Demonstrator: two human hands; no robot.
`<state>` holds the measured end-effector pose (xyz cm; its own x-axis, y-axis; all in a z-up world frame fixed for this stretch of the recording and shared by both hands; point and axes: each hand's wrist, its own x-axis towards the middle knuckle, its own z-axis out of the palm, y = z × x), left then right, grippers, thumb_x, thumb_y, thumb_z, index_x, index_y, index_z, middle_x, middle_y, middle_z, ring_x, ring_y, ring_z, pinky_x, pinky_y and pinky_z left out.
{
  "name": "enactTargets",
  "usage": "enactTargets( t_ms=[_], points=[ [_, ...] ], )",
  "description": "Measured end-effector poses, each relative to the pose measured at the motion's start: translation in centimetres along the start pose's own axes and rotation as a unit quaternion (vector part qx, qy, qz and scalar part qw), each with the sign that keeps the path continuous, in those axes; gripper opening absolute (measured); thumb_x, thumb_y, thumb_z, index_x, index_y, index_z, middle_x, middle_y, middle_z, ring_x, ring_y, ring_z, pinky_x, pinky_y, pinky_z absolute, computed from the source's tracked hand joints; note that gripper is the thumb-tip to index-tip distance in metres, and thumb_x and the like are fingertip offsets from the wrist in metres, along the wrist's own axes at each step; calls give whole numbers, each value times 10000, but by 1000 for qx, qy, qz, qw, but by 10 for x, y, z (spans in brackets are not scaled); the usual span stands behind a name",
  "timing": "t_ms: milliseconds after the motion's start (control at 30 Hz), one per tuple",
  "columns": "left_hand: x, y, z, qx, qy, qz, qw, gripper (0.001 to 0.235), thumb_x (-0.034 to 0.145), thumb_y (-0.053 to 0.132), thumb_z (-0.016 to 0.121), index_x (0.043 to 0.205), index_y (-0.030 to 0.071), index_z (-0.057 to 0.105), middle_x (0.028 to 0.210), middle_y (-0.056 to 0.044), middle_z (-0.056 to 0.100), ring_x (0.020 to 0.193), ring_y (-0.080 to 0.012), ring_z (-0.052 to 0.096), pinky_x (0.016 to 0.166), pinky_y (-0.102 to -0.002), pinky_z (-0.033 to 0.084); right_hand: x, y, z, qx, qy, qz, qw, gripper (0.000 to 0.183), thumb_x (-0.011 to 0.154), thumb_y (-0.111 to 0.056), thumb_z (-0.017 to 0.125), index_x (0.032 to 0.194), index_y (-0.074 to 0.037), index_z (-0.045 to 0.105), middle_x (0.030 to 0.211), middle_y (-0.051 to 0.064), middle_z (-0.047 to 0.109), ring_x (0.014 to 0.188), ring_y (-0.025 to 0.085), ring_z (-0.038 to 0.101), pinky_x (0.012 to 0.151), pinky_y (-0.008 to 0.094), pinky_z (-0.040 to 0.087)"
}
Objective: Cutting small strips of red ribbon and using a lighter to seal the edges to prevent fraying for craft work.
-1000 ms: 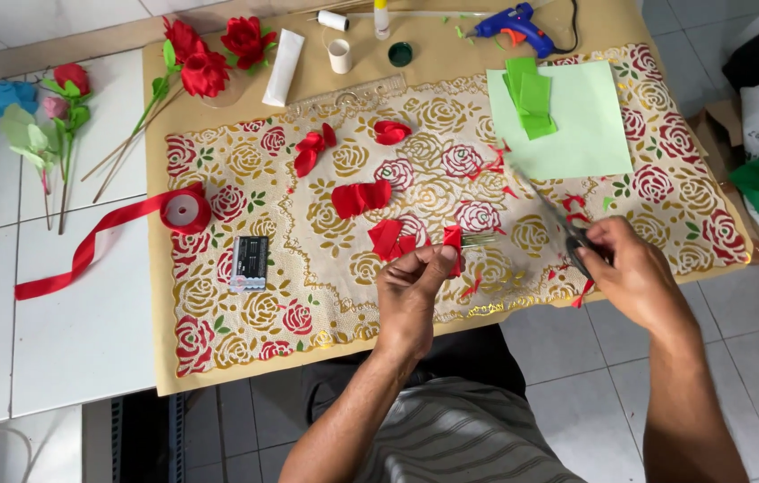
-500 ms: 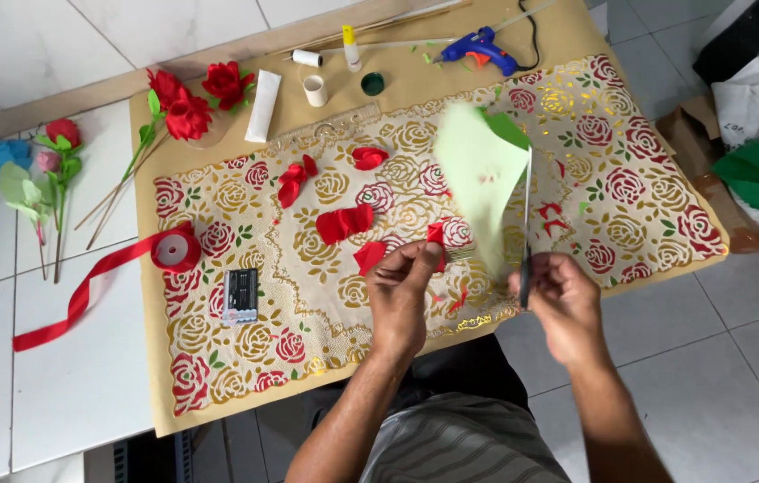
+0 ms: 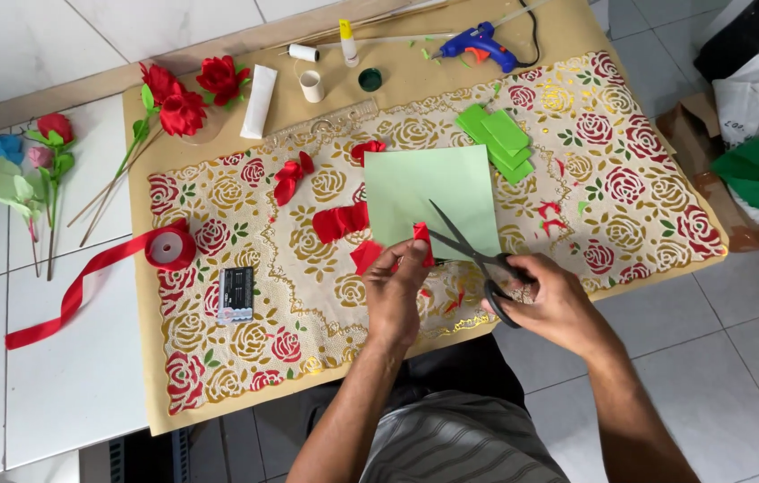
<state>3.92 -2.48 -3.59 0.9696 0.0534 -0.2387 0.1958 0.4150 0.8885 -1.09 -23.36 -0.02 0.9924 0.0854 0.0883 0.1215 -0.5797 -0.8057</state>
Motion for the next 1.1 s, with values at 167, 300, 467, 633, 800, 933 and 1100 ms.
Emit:
enactTargets(
  t_ms=[167, 300, 467, 633, 800, 933, 1100],
  points=[
    [25, 13, -10, 96, 28, 10, 995, 271, 916, 233, 759, 1028, -13, 755, 897, -188, 673, 916, -291, 631, 861, -478, 498, -9, 8, -17, -65, 4, -14, 998, 605, 706, -84, 893, 1206, 133, 630, 971, 306, 676, 884, 421, 718, 732, 450, 626],
    [50, 10, -27, 345, 62, 117, 929, 127, 825, 241, 777, 891, 146, 829, 683, -135, 737, 661, -246, 750, 553, -360, 555, -25, 52, -25, -62, 98, -9, 993, 572, 682, -76, 930, 1181, 67, 689, 957, 203, 700, 852, 299, 715, 675, 337, 587],
    [41, 18, -35, 354, 17, 230, 906, 141, 928, 128, 689, 949, 33, 791, 610, -15, 690, 416, -64, 484, 359, -255, 382, -41, 71, -28, 12, 233, 98, 967, 519, 800, -74, 859, 1283, -20, 675, 1029, 84, 696, 837, 126, 568, 714, 247, 499],
    [41, 37, -17, 251, 4, 229, 940, 168, 945, 157, 711, 1021, 11, 748, 774, -72, 764, 597, -109, 678, 504, -230, 589, -41, 105, -35, -11, 304, 153, 940, 458, 857, -32, 822, 1288, 15, 676, 1109, 125, 700, 902, 157, 653, 827, 291, 563],
    [63, 31, 45, 161, -24, 130, 978, 195, 933, 92, 670, 1055, -53, 719, 986, -223, 763, 780, -302, 785, 704, -351, 731, -17, 154, -54, -244, 364, 32, 898, 438, 831, -175, 944, 1162, 36, 749, 878, 102, 691, 799, 262, 639, 756, 463, 529],
    [88, 10, 83, -38, -3, 116, 993, 186, 901, 137, 737, 873, -45, 709, 822, -110, 687, 745, -188, 666, 773, -426, 713, 10, 132, -63, -304, 307, 169, 886, 576, 820, -436, 860, 1230, -49, 745, 985, 196, 727, 956, 422, 643, 759, 584, 503],
    [86, 35, 67, -22, 76, 203, 976, 151, 923, 66, 749, 985, -71, 733, 877, -272, 719, 776, -258, 690, 690, -475, 680, 26, 107, -71, -365, 180, 111, 907, 401, 988, -436, 684, 1133, -75, 784, 997, 152, 735, 1063, 389, 691, 857, 508, 571]
  ],
)
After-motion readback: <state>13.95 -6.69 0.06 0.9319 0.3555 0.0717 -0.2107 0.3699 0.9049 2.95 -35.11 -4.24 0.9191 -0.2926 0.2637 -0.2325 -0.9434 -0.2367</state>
